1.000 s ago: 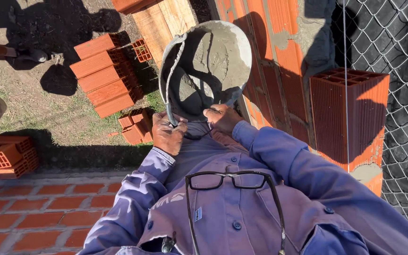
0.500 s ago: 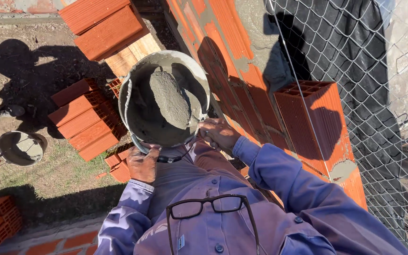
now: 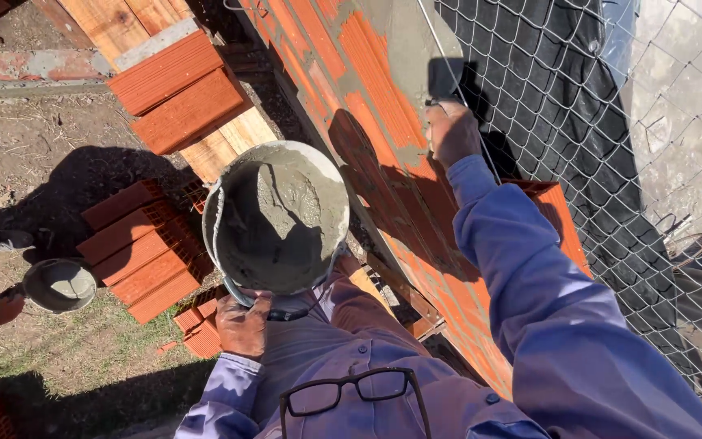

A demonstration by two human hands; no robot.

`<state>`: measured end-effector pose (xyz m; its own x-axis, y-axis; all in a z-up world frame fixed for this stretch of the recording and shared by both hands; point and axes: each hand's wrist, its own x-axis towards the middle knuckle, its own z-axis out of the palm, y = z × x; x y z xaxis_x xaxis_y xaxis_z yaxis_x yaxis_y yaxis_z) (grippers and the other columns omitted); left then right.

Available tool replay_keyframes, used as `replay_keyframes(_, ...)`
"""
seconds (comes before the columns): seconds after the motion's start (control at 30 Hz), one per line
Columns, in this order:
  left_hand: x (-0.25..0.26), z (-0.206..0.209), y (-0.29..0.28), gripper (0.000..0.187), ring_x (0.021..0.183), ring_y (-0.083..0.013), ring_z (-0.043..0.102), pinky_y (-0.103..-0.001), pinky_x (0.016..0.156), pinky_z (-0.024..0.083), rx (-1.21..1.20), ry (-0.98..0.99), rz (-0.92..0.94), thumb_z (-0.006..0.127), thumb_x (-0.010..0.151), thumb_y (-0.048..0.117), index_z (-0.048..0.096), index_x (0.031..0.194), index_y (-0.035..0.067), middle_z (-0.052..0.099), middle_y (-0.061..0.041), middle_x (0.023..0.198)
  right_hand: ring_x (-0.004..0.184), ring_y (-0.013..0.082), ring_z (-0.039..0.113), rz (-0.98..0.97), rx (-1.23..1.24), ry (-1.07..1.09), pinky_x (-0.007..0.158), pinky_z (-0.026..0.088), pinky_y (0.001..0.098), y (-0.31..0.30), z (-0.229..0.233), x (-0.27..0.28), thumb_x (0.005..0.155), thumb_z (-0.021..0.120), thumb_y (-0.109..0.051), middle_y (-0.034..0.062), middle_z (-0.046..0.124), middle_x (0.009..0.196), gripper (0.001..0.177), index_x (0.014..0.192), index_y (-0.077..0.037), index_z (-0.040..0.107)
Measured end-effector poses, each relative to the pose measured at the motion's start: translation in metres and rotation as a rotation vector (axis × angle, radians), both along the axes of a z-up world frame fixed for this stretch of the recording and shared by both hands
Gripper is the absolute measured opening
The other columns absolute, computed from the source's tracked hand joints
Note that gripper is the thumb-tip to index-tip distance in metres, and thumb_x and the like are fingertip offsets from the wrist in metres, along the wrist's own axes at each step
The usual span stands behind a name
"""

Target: The person scoops mortar from a bucket using a trowel and applies it to a red brick. They place the brick onto a partially built wall, aligning it with a guide string. The person taps the brick into position and scrapes away excess mortar from the joints.

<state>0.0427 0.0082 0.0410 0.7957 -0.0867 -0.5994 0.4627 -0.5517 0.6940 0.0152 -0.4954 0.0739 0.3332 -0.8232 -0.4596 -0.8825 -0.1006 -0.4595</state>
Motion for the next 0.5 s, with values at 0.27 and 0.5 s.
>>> replay_keyframes(0.27,-0.001,0.003,0.01,0.011,0.094,-0.0161,0.063,-0.033,0.091,0.047,-0.224,-0.181,-0.105,0.071,0.071,0.003,0.077,0.069,0.012,0.074,-0.001,0.079,0.08,0.0396,0.067,0.281,-0.597,0.065,0.074,0.052,0.0506,-0.027,-0.114,0.041,0.083,0.064,-0.027,0.0134,0.07,0.09,0.023,0.104,-0.017,0.063)
replay_keyframes(0.5,-0.008,-0.018,0.014,0.012,0.107,-0.0175,0.057,-0.033,0.096,0.043,-0.189,-0.261,-0.188,0.07,0.077,0.011,0.08,0.072,0.016,0.074,0.005,0.083,0.1,0.0462,0.059,0.29,-0.565,-0.17,0.08,0.048,0.0565,0.089,-0.031,-0.032,0.09,0.064,-0.009,0.0259,0.06,0.115,0.046,0.133,0.002,0.053)
